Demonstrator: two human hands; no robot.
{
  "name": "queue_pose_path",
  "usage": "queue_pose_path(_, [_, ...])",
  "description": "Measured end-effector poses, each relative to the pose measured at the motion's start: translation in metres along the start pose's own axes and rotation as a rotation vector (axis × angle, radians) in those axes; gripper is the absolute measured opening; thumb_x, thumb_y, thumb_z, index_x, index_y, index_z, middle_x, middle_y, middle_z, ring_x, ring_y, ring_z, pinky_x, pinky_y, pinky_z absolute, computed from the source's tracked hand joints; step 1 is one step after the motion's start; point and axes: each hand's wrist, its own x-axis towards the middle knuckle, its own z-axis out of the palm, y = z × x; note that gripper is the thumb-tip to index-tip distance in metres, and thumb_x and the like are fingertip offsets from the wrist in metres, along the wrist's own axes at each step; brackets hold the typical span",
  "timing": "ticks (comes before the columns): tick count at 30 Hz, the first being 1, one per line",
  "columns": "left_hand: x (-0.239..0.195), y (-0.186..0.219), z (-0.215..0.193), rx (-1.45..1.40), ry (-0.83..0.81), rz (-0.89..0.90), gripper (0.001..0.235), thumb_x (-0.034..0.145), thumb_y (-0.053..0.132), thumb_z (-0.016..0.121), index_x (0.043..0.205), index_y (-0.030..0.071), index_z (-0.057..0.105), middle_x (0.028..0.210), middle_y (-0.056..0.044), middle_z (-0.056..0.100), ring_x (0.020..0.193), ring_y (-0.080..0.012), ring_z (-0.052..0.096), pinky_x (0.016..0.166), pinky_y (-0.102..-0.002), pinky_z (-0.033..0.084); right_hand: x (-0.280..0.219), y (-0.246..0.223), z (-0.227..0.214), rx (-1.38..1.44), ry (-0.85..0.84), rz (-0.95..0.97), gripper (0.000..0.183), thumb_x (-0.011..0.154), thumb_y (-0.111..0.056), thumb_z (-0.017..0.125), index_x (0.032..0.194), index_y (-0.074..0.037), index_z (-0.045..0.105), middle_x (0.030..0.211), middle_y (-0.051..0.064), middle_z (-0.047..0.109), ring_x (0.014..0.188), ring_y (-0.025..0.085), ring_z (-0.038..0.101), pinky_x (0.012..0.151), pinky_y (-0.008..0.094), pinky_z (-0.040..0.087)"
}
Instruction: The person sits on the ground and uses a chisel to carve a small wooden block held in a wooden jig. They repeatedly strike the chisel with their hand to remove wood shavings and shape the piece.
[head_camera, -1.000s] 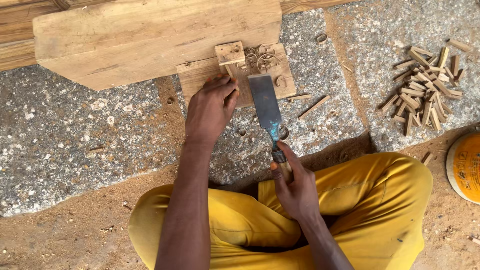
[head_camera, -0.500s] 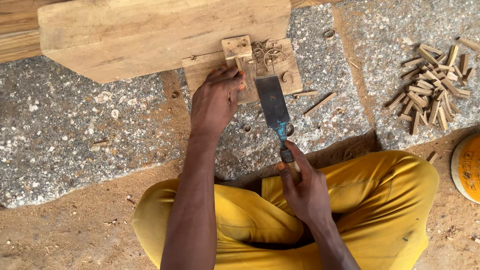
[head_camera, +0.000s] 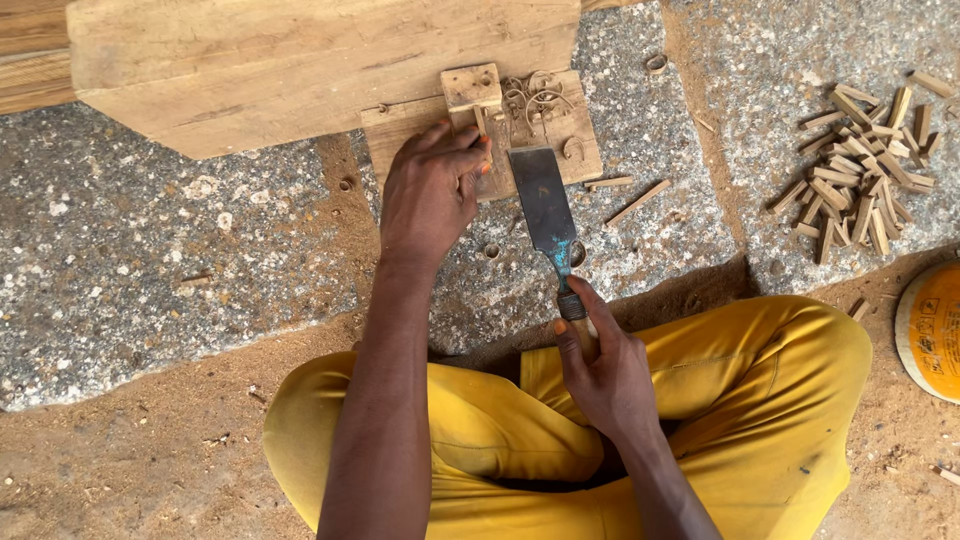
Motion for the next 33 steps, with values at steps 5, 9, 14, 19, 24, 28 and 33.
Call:
queue_pose_path(5, [-0.001,0.006,-0.004,0.103,-0.046,-0.081,0.047,0.075,0.009,0.083,0.118,0.026,0.075,0.140,0.002,0.062,0.134,-0.0263,0.052,0.120,-0.050,0.026,-0.007,-0.014,-0.006,0.044,0.011,-0.110,0.057,0.092,-0.019,0.064,0.146,-0.014,0.048,0.070,0.013,0.073,0.054,0.024,0.073,0.051,0.042,0.055])
queue_pose_path(9, [-0.004,0.011,-0.007,0.166,-0.025,-0.064,0.036,0.092,0.006,0.071,0.120,0.029,0.076,0.143,0.004,0.063,0.136,-0.0252,0.054,0.124,-0.052,0.020,-0.018,-0.027,-0.017,-0.059,0.026,-0.106,0.056,0.091,-0.019,0.067,0.145,-0.016,0.053,0.070,0.018,0.073,0.054,0.031,0.071,0.052,0.046,0.053])
queue_pose_path(14, [-0.003,0.017,-0.006,0.183,-0.023,-0.065,0.040,0.088,0.006,0.071,0.122,0.027,0.075,0.140,0.002,0.064,0.133,-0.0250,0.056,0.124,-0.054,0.017,-0.023,-0.036,-0.018,-0.138,-0.030,-0.037,0.057,0.091,-0.021,0.069,0.146,-0.020,0.053,0.068,0.022,0.070,0.050,0.035,0.068,0.053,0.048,0.051])
queue_pose_path(19, [-0.004,0.024,-0.005,0.225,0.005,-0.087,0.042,0.081,0.004,0.075,0.118,0.024,0.077,0.139,0.001,0.066,0.131,-0.0234,0.058,0.124,-0.055,0.016,-0.027,-0.039,-0.010,-0.110,-0.021,-0.125,0.058,0.091,-0.020,0.069,0.146,-0.018,0.052,0.070,0.021,0.070,0.056,0.038,0.069,0.056,0.050,0.052])
queue_pose_path(24, [-0.005,0.030,-0.008,0.219,0.036,-0.103,0.042,0.080,0.004,0.076,0.118,0.023,0.077,0.135,0.002,0.068,0.129,-0.0236,0.059,0.124,-0.057,0.015,-0.028,-0.040,-0.004,-0.105,0.000,-0.189,0.058,0.090,-0.019,0.069,0.145,-0.017,0.052,0.072,0.021,0.070,0.061,0.040,0.069,0.057,0.052,0.052])
queue_pose_path(28, [-0.006,0.032,-0.009,0.209,0.046,-0.106,0.041,0.079,0.005,0.077,0.116,0.022,0.078,0.135,0.001,0.068,0.128,-0.0238,0.060,0.124,-0.057,0.015,-0.027,-0.040,-0.004,-0.118,-0.027,-0.154,0.059,0.091,-0.020,0.069,0.147,-0.017,0.051,0.071,0.020,0.071,0.056,0.035,0.070,0.056,0.049,0.054])
queue_pose_path(33, [-0.006,0.028,-0.004,0.217,0.075,-0.094,0.041,0.078,0.006,0.078,0.115,0.023,0.079,0.133,0.001,0.069,0.126,-0.0237,0.061,0.123,-0.058,0.015,-0.026,-0.042,-0.004,-0.116,-0.050,-0.108,0.059,0.091,-0.020,0.068,0.148,-0.018,0.050,0.070,0.017,0.071,0.051,0.027,0.069,0.052,0.046,0.055])
